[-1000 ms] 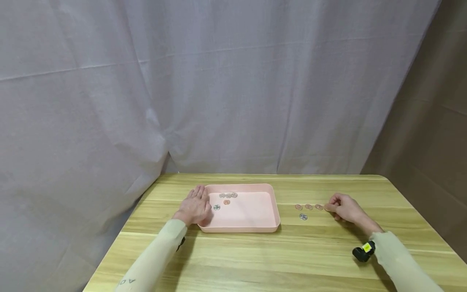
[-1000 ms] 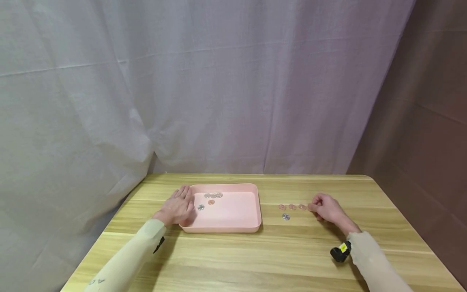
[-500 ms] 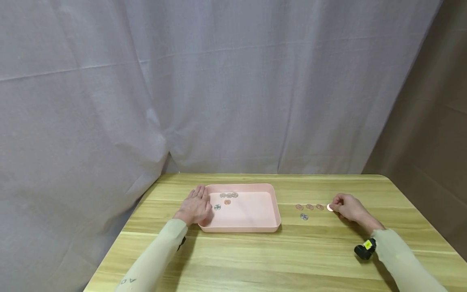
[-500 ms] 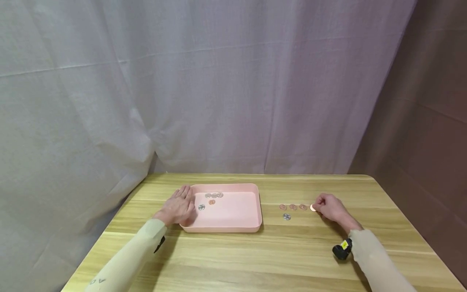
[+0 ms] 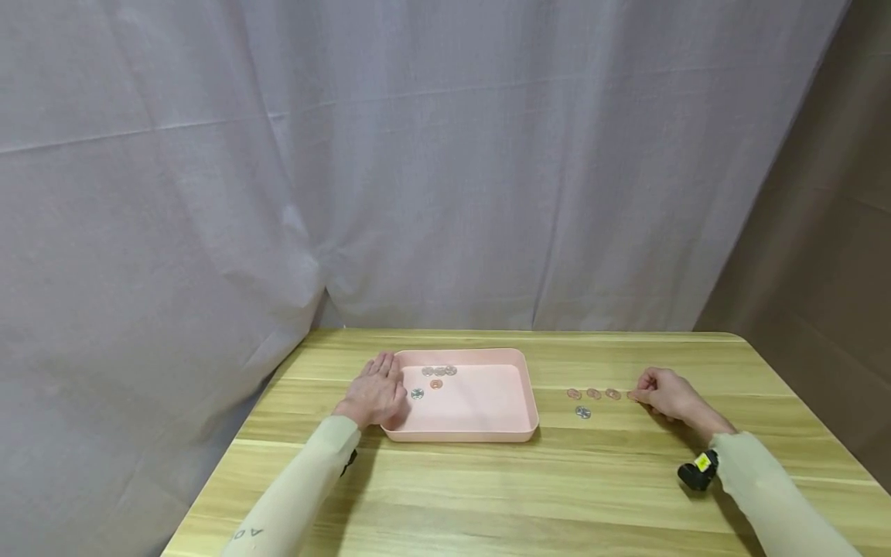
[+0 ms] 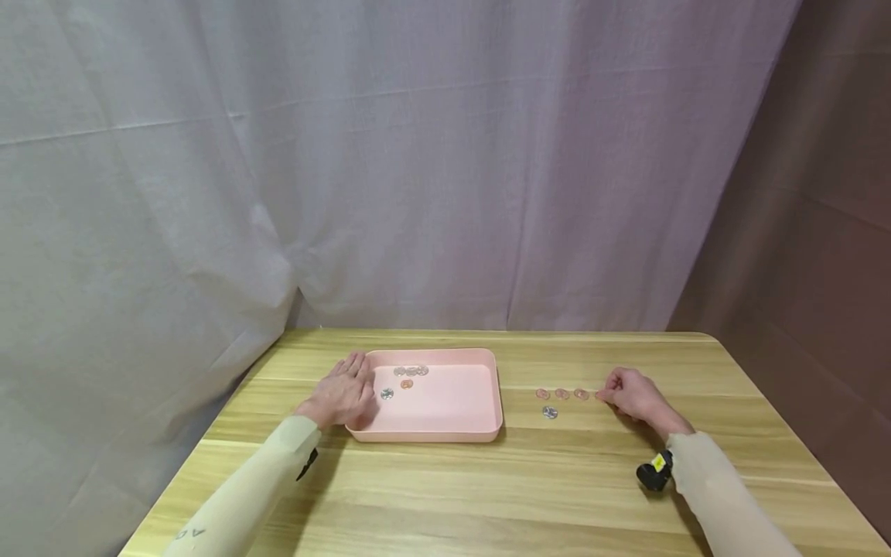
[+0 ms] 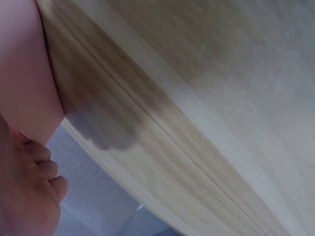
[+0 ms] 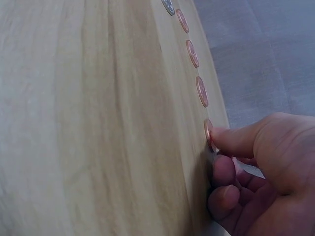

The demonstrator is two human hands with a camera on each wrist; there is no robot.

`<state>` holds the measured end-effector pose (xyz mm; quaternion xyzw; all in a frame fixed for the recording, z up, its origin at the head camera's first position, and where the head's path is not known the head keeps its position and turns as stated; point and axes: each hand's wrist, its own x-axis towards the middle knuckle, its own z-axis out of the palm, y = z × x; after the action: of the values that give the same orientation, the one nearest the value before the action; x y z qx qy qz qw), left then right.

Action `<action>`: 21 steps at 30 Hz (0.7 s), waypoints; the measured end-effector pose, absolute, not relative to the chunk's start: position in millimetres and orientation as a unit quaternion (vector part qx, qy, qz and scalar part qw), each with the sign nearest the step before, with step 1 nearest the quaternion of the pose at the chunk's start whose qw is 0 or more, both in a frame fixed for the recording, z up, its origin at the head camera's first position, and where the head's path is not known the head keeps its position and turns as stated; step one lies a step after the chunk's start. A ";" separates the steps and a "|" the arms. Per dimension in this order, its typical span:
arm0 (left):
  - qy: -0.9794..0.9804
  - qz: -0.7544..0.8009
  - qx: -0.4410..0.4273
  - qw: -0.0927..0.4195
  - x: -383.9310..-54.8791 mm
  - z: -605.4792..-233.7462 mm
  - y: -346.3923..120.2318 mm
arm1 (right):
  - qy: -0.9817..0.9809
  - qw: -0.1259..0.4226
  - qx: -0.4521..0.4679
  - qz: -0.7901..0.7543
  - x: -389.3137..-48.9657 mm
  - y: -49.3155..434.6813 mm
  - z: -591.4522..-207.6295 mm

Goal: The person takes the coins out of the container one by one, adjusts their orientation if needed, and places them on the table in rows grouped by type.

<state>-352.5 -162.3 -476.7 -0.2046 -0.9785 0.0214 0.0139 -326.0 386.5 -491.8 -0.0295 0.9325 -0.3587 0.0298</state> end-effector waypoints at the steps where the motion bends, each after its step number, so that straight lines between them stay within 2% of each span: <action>1: -0.979 0.022 -0.204 0.013 -352.6 -476.9 -162.2 | 0.933 0.027 -0.031 -0.357 -325.8 386.1 -492.1; 11: -0.980 0.026 -0.199 0.011 -351.9 -476.7 -161.7 | 0.930 -0.009 -0.025 -0.367 -322.3 383.6 -493.5; 21: -0.980 0.025 -0.197 0.013 -351.7 -475.9 -161.6 | 0.930 -0.033 -0.045 -0.364 -321.0 362.8 -469.0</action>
<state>-351.7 -161.6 -475.9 -0.1973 -0.9800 0.0248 0.0126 -321.0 362.8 -469.0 -0.0448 0.9296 -0.3644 -0.0329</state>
